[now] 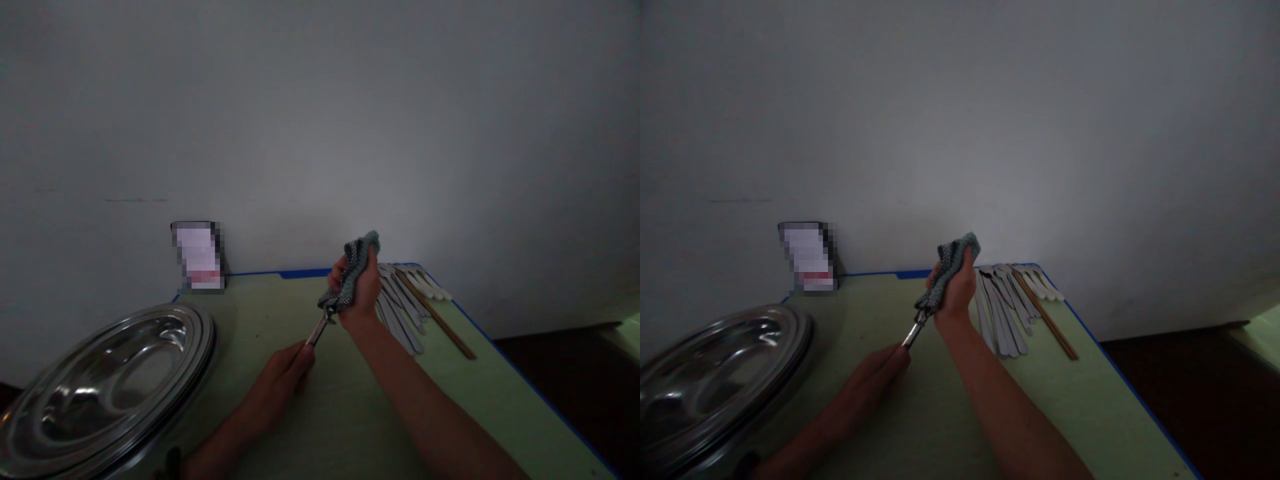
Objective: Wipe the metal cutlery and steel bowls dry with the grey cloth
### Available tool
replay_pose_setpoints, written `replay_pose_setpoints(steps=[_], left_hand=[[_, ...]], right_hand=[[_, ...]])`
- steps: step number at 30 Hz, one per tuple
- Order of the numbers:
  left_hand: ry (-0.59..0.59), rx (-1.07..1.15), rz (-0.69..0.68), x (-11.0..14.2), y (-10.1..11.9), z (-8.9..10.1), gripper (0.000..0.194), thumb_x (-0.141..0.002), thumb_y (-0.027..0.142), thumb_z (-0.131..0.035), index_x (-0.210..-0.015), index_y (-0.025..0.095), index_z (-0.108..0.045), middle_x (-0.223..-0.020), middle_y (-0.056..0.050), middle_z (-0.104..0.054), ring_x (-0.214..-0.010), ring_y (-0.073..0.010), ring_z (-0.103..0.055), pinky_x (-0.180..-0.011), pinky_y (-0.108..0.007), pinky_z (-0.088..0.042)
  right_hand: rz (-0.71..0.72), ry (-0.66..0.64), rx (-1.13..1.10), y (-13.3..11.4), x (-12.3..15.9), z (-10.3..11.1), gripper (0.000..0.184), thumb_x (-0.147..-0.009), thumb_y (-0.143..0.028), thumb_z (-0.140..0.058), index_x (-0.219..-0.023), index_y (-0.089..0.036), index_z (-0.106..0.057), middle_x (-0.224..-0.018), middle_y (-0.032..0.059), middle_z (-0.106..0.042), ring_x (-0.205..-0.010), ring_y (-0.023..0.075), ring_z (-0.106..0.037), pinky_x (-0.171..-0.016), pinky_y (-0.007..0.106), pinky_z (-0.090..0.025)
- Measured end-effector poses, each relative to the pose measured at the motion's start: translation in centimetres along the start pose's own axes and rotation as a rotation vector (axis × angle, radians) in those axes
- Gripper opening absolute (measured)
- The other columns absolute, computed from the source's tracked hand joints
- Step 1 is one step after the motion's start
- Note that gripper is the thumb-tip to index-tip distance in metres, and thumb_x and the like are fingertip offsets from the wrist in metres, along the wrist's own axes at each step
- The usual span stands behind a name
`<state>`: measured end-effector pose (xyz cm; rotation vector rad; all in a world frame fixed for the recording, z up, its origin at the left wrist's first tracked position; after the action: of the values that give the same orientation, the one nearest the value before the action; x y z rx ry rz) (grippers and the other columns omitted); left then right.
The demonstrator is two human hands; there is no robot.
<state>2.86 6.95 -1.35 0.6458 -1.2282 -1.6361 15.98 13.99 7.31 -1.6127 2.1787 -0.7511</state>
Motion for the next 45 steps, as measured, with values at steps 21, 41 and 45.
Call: replay_pose_setpoints(steps=[21, 41, 45], left_hand=[[0.061, 0.111, 0.038, -0.4, -0.3, 0.7, 0.046, -0.084, 0.06, -0.036, -0.062, 0.02, -0.039, -0.055, 0.006, -0.034, -0.05, -0.0098, -0.029, -0.047, -0.023, -0.024], [0.03, -0.005, -0.029, 0.1, 0.2, 0.6, 0.043, -0.088, 0.053, -0.035, -0.062, 0.019, -0.04, -0.057, 0.005, -0.036, -0.053, -0.0109, -0.033, -0.05, -0.024, -0.026], [0.079, 0.111, -0.037, -0.1, 0.1, 1.0, 0.044, -0.088, 0.055, -0.033, -0.062, 0.02, -0.039, -0.055, 0.006, -0.033, -0.05, -0.0099, -0.03, -0.047, -0.023, -0.024]], right_hand=[[0.07, 0.063, 0.148, 4.0, -0.2, 1.9, 0.044, -0.078, -0.057, -0.046, -0.08, -0.018, -0.066, -0.086, 0.0033, -0.071, -0.083, 0.014, -0.065, -0.076, 0.025, -0.05], [0.033, -0.405, -0.256, -3.0, -2.8, -0.6, 0.034, -0.082, -0.046, -0.038, -0.072, -0.026, -0.063, -0.072, 0.0004, -0.069, -0.091, 0.0196, -0.064, -0.09, 0.04, -0.047], [-0.029, -0.373, -0.05, -1.9, -2.7, -0.5, 0.031, -0.077, -0.044, -0.037, -0.071, -0.024, -0.061, -0.076, 0.0032, -0.069, -0.093, 0.0222, -0.062, -0.084, 0.041, -0.049]])
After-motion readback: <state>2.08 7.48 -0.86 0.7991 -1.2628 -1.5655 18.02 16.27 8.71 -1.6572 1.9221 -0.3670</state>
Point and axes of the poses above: each hand's wrist, its own x-axis away from the middle knuckle, its own z-axis out of the back of the hand, y = z × x, the point moved 9 cm from there along -x, towards the middle knuckle
